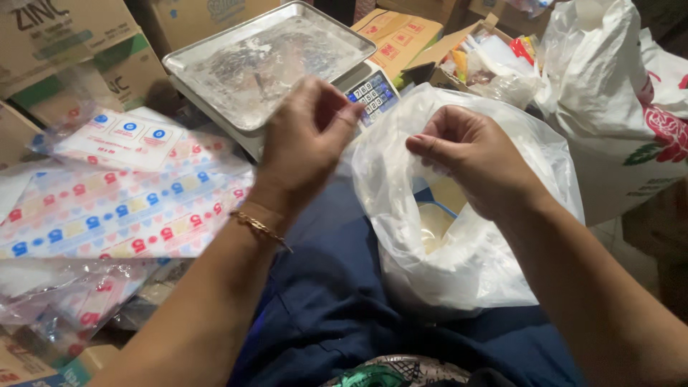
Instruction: The person scoops rice from a large sack into small plastic bags using a blue scoop, weighs each bag on a digital scale, and ties the bags shut. The process is repeated multiple times in a cluttered storage area.
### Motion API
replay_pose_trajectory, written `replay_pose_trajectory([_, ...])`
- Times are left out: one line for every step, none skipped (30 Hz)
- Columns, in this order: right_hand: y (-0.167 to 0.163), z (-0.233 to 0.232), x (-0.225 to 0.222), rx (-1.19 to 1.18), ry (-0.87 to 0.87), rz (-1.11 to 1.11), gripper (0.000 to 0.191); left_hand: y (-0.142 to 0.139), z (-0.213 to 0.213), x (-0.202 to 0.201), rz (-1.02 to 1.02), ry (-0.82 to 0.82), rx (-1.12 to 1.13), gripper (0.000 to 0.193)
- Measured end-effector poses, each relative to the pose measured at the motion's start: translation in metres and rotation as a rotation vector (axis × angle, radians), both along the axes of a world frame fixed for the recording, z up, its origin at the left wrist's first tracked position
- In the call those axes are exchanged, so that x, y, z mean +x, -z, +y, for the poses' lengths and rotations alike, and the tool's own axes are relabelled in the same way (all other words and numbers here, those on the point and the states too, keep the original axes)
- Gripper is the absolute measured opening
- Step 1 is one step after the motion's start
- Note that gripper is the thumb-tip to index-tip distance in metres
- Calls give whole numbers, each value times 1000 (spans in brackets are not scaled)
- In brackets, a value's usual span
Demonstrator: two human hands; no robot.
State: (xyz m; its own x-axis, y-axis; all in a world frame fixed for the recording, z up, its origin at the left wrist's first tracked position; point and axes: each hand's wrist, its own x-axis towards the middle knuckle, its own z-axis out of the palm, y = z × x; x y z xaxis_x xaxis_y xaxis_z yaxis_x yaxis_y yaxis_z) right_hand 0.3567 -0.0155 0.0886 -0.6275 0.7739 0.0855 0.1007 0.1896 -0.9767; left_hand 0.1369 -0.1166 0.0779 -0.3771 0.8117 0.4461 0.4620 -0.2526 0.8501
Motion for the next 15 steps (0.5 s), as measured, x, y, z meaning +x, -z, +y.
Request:
replay_pose_trajectory([2,-2,1,36,12,-23,20,-1,5,12,-23,15,-60,34])
replay_pose_trajectory([5,-5,1,70,24,-49,21,0,10,25,-49,31,-122,43])
replay_pose_trajectory([8,-9,1,106,39,-74,22,0,15,37,-74,48,-182,52])
replay_pose_trajectory([11,-12,1,106,8,-43,18,1,18,47,-66,58,-131,51])
replay_pose_trajectory([14,-15,1,107,-20,-12,14,3,21,56,-59,71,-78,51])
replay_pose_trajectory([15,-16,3,108,-49,19,11,4,24,61,-52,84,-26,51])
replay_pose_trajectory([14,-16,6,23,-11,28,12,4,27,63,-118,128,-48,47])
replay_pose_trajectory([12,-16,10,-64,24,37,14,4,30,62,-183,169,-73,43])
replay_pose_trajectory([11,-15,14,-154,56,47,17,4,30,61,-249,207,-100,40])
replay_pose_trajectory([8,-15,18,-142,54,127,14,3,30,59,-281,225,-112,39])
replay_pose_trajectory([5,-15,23,-129,54,206,13,3,30,58,-313,244,-124,38])
replay_pose_trajectory([2,-16,26,-117,54,286,13,3,29,57,-346,263,-137,38])
replay_pose_trajectory([-1,-17,30,-4,56,205,12,2,27,57,-218,207,-152,35])
replay_pose_trajectory([-5,-18,33,110,58,124,11,1,25,56,-91,151,-165,32])
replay_pose_trajectory([-8,-19,37,224,58,40,11,1,23,57,35,93,-176,31])
